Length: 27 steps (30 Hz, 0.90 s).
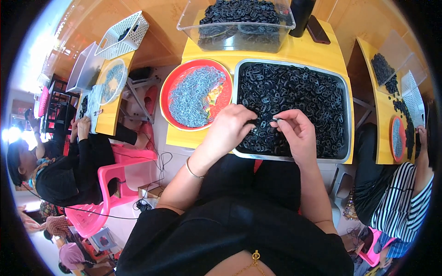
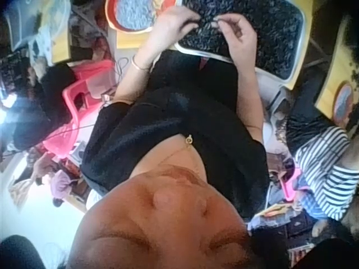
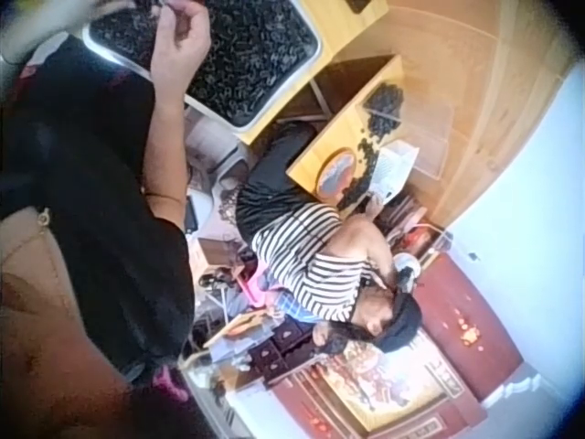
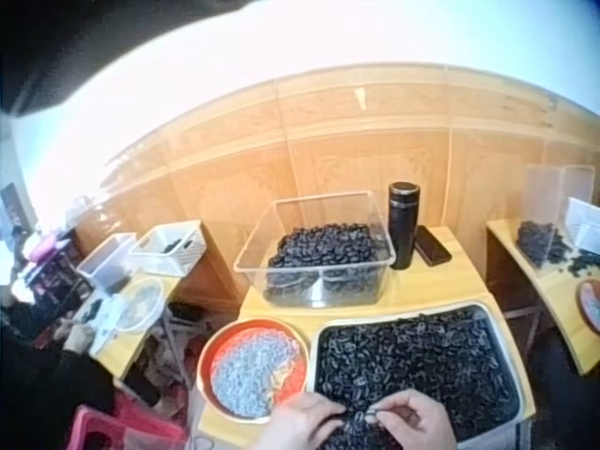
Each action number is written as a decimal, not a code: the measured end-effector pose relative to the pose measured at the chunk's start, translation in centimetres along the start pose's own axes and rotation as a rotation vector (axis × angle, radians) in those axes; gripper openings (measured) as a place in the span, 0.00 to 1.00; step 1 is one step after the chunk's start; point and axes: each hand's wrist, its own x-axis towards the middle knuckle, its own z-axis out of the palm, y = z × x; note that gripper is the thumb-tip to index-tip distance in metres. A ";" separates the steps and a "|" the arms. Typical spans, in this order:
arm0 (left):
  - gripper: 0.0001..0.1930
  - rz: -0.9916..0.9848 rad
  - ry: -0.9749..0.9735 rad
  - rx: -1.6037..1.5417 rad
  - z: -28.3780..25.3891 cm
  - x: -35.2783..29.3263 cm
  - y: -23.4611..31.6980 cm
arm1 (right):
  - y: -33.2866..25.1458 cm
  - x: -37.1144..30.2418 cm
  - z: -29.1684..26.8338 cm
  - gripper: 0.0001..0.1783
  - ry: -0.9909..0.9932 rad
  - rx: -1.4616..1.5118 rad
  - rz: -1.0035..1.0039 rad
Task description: The person assembles plastic cord locks by hand, picking small springs from a dish and plastic toggle pieces from a tray, inserting the springs into the toggles, and fitting the components together.
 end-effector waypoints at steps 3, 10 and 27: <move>0.11 0.025 -0.197 0.230 0.1 -0.4 0.4 | -0.2 0.0 0.3 0.07 -0.006 0.038 -0.032; 0.08 0.037 -0.309 0.464 1.0 -0.8 0.4 | -0.2 0.0 0.1 0.06 -0.021 0.004 0.021; 0.06 -0.474 -0.108 -1.251 0.6 -1.2 0.7 | -0.3 -0.1 -0.1 0.10 -0.082 -0.015 0.027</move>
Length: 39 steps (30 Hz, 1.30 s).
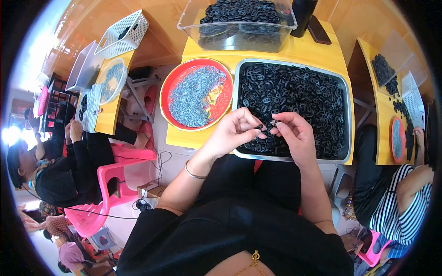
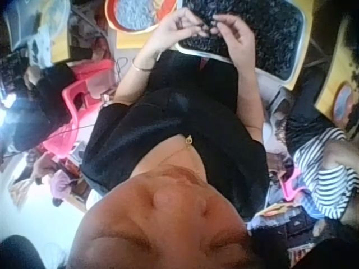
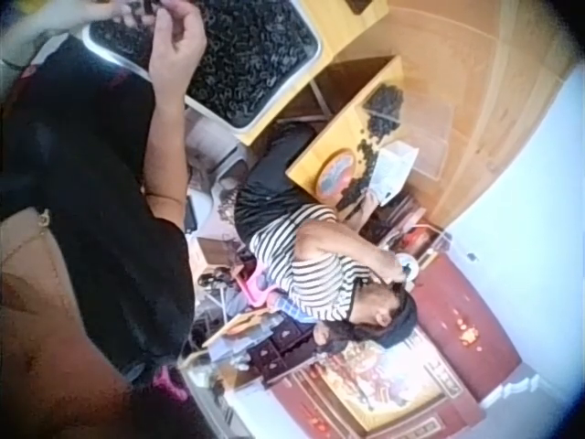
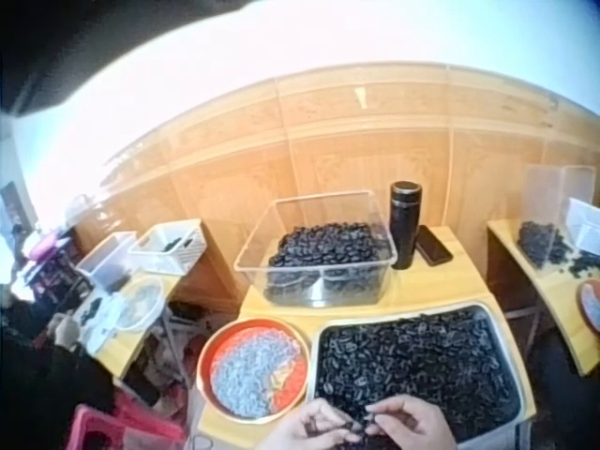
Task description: The person assembles plastic cord locks by hand, picking small springs from a dish and plastic toggle pieces from a tray, inserting the springs into the toggles, and fitting the components together.
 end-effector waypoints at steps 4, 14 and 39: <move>0.07 0.058 0.005 -0.037 -0.8 0.1 -1.1 | 0.0 0.0 0.2 0.12 -0.001 0.022 0.006; 0.06 -0.016 0.156 -0.165 -0.3 0.0 -0.9 | 0.3 -0.1 0.0 0.10 -0.030 0.078 0.014; 0.11 0.120 0.155 -0.036 0.9 -0.1 -1.5 | 0.5 -0.3 0.6 0.08 0.017 -0.038 0.035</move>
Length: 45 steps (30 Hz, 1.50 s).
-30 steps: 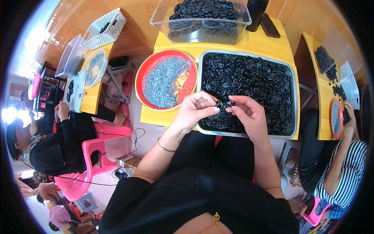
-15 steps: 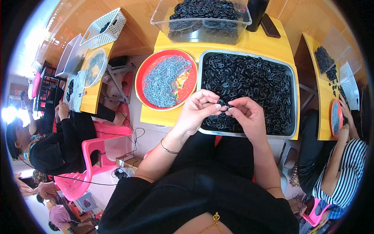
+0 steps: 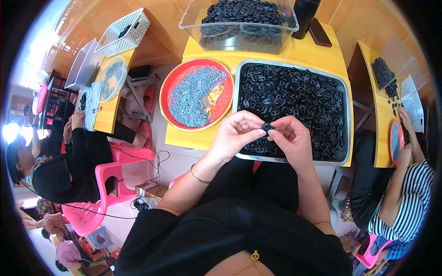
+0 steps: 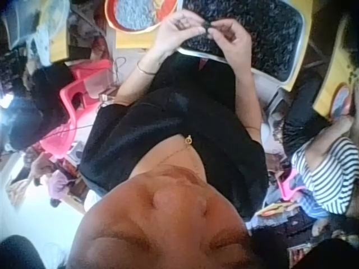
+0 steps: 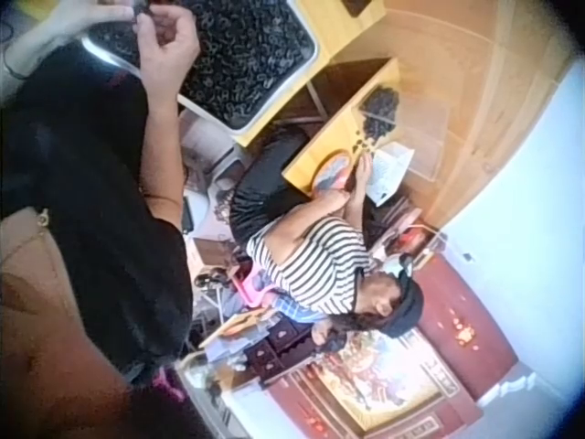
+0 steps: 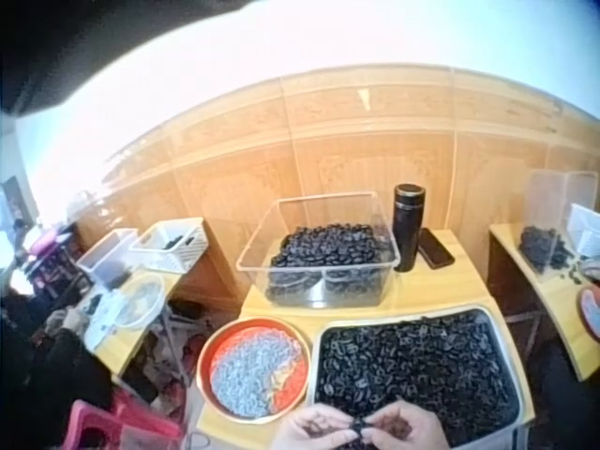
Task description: The person assembles plastic cord locks by hand, picking small springs from a dish and plastic toggle pieces from a tray, inserting the springs into the toggles, and fitting the components together.
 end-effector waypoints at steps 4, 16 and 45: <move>0.10 0.020 -0.005 -0.019 0.2 0.0 0.1 | 0.0 0.0 0.1 0.08 0.003 0.051 -0.004; 0.07 0.009 -0.002 -0.004 0.2 -0.1 -0.1 | -0.2 -0.1 0.3 0.07 0.019 0.066 0.028; 0.10 -0.179 -0.073 -0.100 -0.5 -0.3 0.6 | -1.9 -0.1 0.1 0.18 -0.118 -0.528 -0.274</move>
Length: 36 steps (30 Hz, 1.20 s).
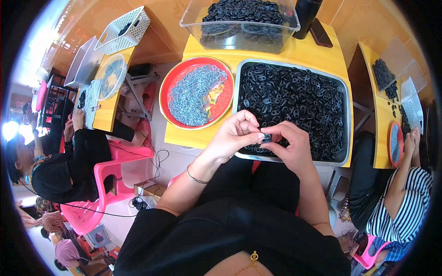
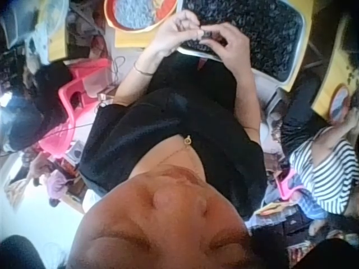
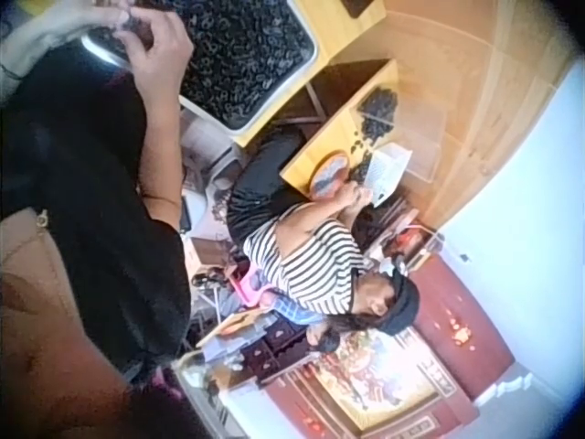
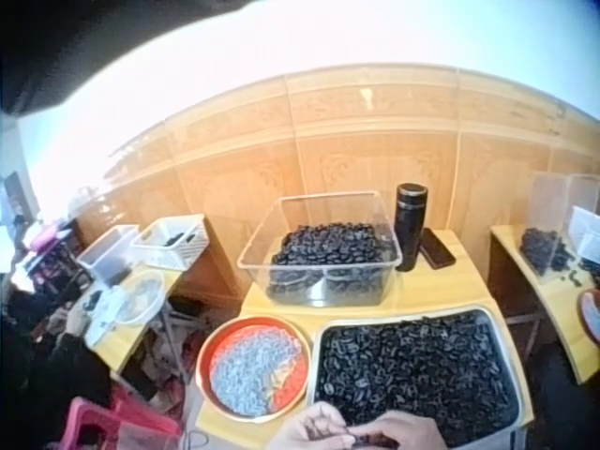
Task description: The person assembles plastic cord locks by hand, picking small springs from a dish and plastic toggle pieces from a tray, inserting the springs into the toggles, and fitting the components together.
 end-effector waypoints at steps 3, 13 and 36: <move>0.11 -0.013 -0.015 -0.014 -0.1 0.0 0.0 | 0.0 0.0 0.1 0.16 -0.015 -0.014 -0.002; 0.11 0.011 0.028 -0.047 0.0 0.1 -0.1 | -0.2 0.0 0.9 0.20 0.079 0.017 0.034; 0.11 -0.029 0.052 -0.080 0.4 0.0 -0.2 | 0.3 -0.2 0.8 0.16 0.086 -0.045 -0.040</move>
